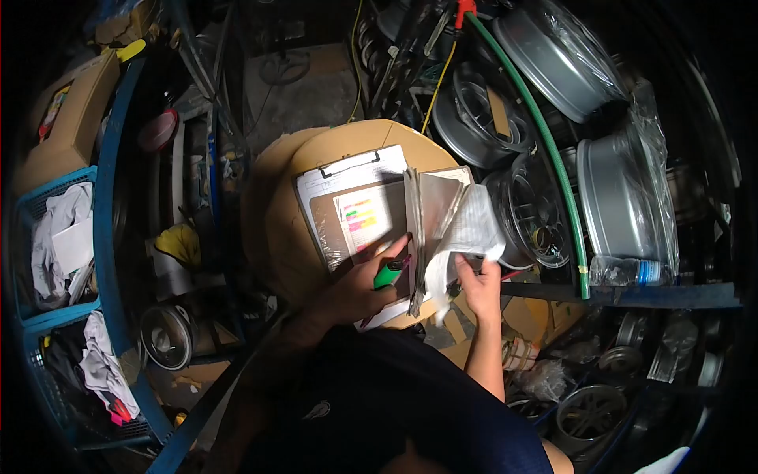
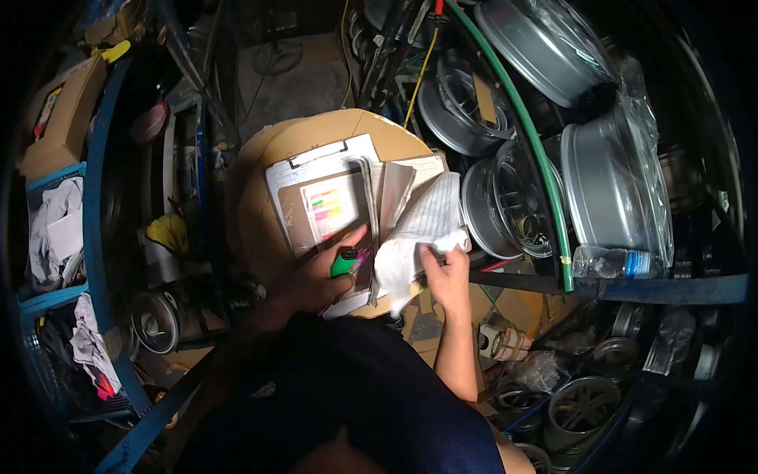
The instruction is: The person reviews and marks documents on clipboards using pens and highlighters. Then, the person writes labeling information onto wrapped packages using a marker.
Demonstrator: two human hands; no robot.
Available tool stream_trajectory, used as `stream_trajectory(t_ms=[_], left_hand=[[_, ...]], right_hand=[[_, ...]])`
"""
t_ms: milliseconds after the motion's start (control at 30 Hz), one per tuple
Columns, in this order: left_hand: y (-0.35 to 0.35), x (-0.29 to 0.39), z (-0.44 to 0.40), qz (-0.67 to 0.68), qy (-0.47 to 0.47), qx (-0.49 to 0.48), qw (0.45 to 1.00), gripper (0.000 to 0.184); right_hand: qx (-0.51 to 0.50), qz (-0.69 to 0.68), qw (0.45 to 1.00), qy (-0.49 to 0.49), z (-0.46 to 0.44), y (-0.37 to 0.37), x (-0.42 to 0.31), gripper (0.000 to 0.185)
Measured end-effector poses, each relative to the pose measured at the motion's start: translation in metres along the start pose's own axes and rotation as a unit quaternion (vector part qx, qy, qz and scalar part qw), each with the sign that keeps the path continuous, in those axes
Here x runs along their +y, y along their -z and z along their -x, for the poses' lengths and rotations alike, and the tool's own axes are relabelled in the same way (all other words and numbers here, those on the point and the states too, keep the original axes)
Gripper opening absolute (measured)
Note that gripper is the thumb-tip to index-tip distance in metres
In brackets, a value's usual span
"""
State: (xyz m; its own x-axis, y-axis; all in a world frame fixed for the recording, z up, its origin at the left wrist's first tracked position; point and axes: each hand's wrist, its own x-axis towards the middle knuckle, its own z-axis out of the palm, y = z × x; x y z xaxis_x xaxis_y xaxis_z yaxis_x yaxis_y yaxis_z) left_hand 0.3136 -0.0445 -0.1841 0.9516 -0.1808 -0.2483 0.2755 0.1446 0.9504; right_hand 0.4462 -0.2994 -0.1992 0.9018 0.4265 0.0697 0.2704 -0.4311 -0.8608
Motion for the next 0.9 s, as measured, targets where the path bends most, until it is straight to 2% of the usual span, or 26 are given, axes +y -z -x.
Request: stream_trajectory(t_ms=[33,67,100,233,267,300,333,367,433,500,533,633,667,733,767,800,833,867,900], left_hand=[[0.000,0.000,0.000,0.008,0.005,0.000,1.000,0.087],[0.000,-0.002,0.000,0.016,0.010,-0.001,1.000,0.087],[-0.001,-0.006,-0.001,0.022,-0.025,0.006,0.999,0.087],[-0.004,-0.025,-0.015,0.011,-0.171,0.017,0.985,0.084],[-0.003,-0.028,-0.015,0.021,-0.161,0.006,0.987,0.084],[-0.003,-0.025,-0.013,0.030,-0.152,-0.004,0.988,0.083],[-0.004,-0.010,-0.006,0.062,-0.096,-0.023,0.993,0.083],[-0.005,0.001,-0.001,0.093,-0.039,-0.043,0.994,0.082],[-0.007,0.003,-0.004,0.058,-0.058,-0.056,0.995,0.078],[-0.009,-0.002,-0.008,0.053,-0.072,-0.071,0.993,0.076],[-0.009,-0.004,-0.009,0.063,-0.068,-0.080,0.992,0.076],[-0.009,-0.008,-0.010,0.137,-0.047,-0.096,0.985,0.076],[-0.007,-0.005,-0.008,0.094,-0.023,-0.074,0.992,0.076],[-0.001,0.011,-0.001,0.008,0.024,-0.031,0.999,0.075],[0.003,0.001,-0.004,-0.110,-0.087,0.051,0.989,0.074],[0.008,-0.020,-0.009,-0.224,-0.196,0.130,0.946,0.073],[0.010,-0.024,-0.008,-0.330,-0.299,0.204,0.872,0.073],[0.008,-0.028,0.002,-0.290,-0.162,0.215,0.918,0.074],[0.012,-0.028,0.005,-0.307,-0.119,0.229,0.916,0.074]], right_hand=[[-0.019,-0.045,0.998,-0.026,0.002,-0.006,-0.004,0.022],[-0.033,0.029,0.999,0.011,0.004,-0.007,-0.011,0.023],[-0.044,0.058,0.994,0.086,0.004,-0.012,-0.012,0.024],[-0.106,-0.096,0.989,-0.040,0.019,-0.024,-0.002,0.048],[-0.117,-0.137,0.982,-0.063,0.022,-0.025,0.001,0.056],[-0.099,-0.179,0.978,-0.025,0.024,-0.027,-0.004,0.063],[-0.080,-0.220,0.972,0.012,0.027,-0.031,-0.015,0.071],[-0.087,-0.173,0.979,0.057,0.025,-0.029,-0.018,0.078],[-0.088,-0.080,0.982,0.149,0.020,-0.024,-0.025,0.093],[-0.080,0.006,0.990,0.112,0.025,-0.022,-0.044,0.094],[-0.059,0.036,0.993,0.099,0.024,-0.023,-0.052,0.086],[-0.069,-0.028,0.996,0.053,0.014,-0.018,-0.061,0.068],[-0.062,-0.066,0.996,0.026,0.013,-0.017,-0.069,0.054],[-0.055,-0.070,0.995,0.036,0.009,-0.013,-0.067,0.048],[-0.056,-0.077,0.995,0.032,0.008,-0.011,-0.064,0.047],[-0.058,-0.093,0.993,0.034,0.006,-0.010,-0.061,0.046],[-0.060,-0.109,0.992,0.035,0.005,-0.010,-0.057,0.045],[-0.063,-0.125,0.989,0.036,0.003,-0.011,-0.053,0.044],[-0.062,-0.151,0.986,0.017,0.003,-0.013,-0.050,0.044]])
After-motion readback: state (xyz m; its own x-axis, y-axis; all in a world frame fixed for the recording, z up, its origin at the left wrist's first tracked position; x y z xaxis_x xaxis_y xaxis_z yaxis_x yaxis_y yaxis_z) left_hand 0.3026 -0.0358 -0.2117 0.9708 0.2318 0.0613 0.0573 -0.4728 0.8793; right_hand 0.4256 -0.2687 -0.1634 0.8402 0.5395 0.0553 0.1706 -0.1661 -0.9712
